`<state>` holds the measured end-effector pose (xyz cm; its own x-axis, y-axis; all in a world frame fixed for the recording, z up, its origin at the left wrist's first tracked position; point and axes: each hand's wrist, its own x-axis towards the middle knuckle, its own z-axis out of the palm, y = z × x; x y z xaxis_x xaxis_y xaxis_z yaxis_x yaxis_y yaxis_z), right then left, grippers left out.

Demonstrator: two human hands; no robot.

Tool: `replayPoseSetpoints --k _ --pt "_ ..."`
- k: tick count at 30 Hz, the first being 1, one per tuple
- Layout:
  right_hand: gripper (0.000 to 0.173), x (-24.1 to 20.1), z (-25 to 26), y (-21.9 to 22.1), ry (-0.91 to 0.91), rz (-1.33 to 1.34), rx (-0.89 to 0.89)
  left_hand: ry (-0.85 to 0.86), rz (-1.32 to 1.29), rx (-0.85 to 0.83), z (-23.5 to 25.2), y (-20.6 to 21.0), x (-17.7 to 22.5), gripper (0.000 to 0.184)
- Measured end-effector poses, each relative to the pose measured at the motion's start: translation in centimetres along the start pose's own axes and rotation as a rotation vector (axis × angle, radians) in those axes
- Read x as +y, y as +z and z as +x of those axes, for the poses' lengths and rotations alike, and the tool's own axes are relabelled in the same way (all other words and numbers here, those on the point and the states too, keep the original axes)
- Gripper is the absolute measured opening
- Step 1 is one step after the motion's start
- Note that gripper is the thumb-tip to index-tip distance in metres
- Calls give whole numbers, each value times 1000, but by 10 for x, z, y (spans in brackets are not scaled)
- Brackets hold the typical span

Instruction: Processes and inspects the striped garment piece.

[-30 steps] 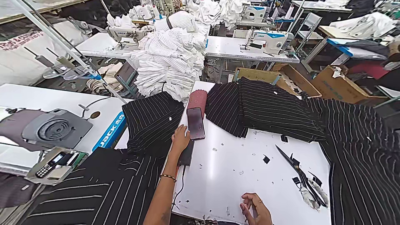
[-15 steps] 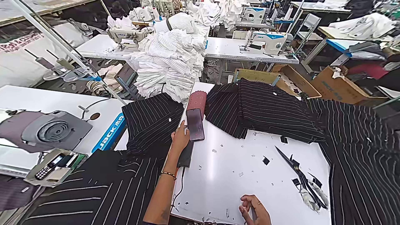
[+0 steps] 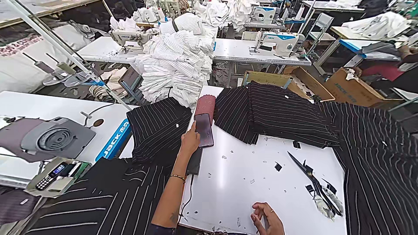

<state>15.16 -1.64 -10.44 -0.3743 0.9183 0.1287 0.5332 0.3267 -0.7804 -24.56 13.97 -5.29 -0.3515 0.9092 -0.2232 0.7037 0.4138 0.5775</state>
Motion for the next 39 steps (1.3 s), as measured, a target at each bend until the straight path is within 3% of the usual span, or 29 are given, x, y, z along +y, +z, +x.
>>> replayPoseSetpoints --k 14,39 --pt "37 -4 1 -1 19 -29 -15 1 -145 23 5 8 -17 61" --pt "38 -2 0 1 8 -63 -5 92 42 -33 20 -6 -6 60"
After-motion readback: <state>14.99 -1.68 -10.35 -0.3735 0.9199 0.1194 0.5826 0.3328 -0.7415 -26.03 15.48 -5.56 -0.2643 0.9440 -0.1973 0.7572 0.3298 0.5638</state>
